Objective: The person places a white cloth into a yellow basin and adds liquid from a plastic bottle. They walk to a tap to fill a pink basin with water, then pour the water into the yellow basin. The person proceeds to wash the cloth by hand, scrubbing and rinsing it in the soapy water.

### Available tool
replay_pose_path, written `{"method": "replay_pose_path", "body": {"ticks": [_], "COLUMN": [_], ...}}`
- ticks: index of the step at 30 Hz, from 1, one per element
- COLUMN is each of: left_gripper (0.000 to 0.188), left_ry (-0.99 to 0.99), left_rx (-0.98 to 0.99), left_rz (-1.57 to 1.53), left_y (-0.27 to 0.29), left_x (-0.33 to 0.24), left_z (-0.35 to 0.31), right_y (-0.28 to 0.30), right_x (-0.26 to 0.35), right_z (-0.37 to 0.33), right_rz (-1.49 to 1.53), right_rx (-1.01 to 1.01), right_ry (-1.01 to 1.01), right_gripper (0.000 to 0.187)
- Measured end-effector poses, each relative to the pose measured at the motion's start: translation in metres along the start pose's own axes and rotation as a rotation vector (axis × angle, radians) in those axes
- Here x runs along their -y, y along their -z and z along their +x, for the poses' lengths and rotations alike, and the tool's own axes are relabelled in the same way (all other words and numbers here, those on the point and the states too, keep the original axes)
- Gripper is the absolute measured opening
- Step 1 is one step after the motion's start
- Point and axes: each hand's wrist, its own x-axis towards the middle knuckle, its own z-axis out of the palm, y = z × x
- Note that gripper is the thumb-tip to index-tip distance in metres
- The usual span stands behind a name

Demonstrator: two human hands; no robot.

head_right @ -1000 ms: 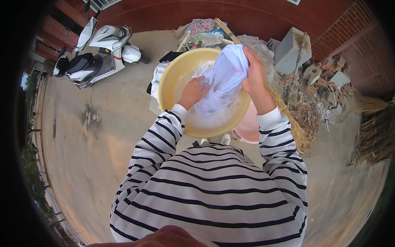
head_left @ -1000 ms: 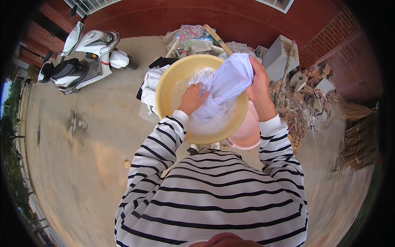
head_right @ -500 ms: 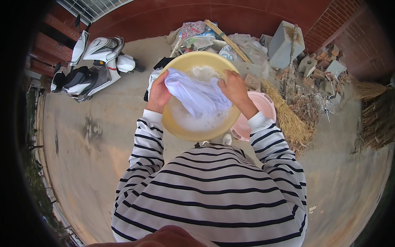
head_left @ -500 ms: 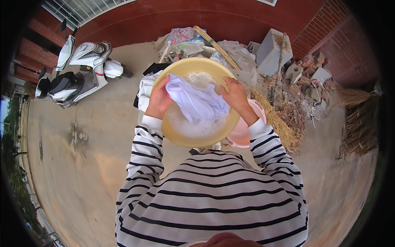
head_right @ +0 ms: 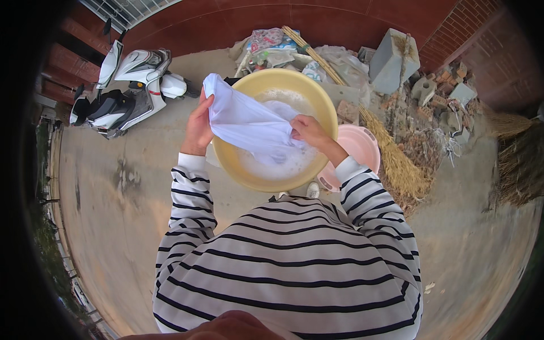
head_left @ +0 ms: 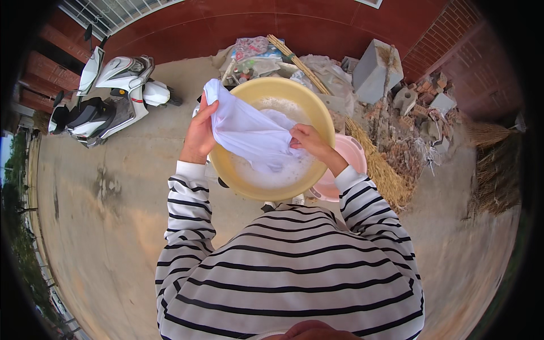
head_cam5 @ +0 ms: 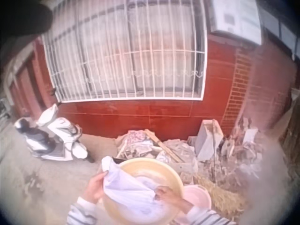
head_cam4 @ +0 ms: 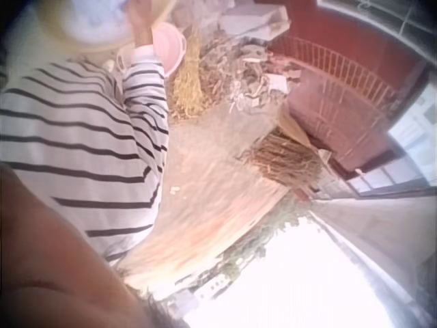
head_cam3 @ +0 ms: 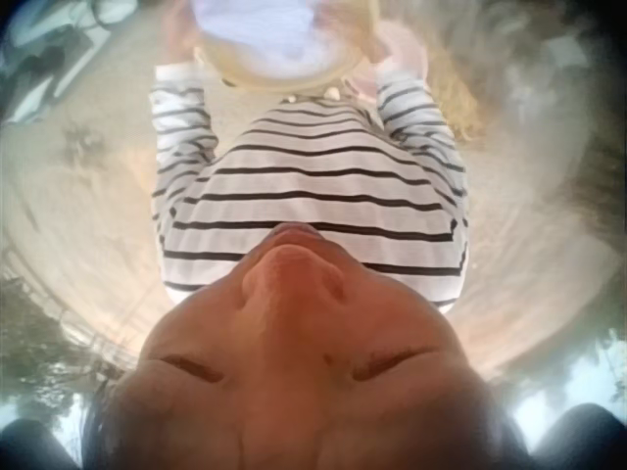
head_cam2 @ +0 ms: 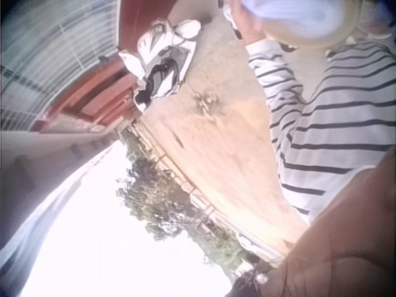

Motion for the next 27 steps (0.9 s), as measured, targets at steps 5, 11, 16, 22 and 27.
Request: {"method": "replay_pose_path", "body": {"ticks": [5, 11, 16, 22, 27], "left_gripper": [0.047, 0.037, 0.035, 0.025, 0.025], "left_ry": [0.049, 0.072, -0.550, -0.165, -0.046], "left_rx": [-0.127, -0.270, -0.340, -0.031, -0.220], "left_rz": [0.273, 1.268, 1.629, 1.231, 0.322], "left_y": [0.054, 0.127, 0.015, 0.011, 0.016], "left_x": [-0.010, 0.010, 0.053, 0.152, 0.119], "left_z": [0.000, 0.003, -0.020, -0.009, -0.021], "right_y": [0.019, 0.006, -0.009, -0.027, 0.014], "right_x": [0.047, 0.064, 0.075, 0.072, 0.038], "right_z": [-0.023, -0.013, -0.011, -0.004, 0.017], "right_rz": [0.161, 0.247, 0.330, 0.385, 0.468], "right_rx": [-0.123, -0.237, -0.185, -0.162, -0.396], "right_ry": [0.039, 0.063, 0.006, 0.039, 0.045], "right_gripper": [0.021, 0.018, 0.018, 0.018, 0.014]}}
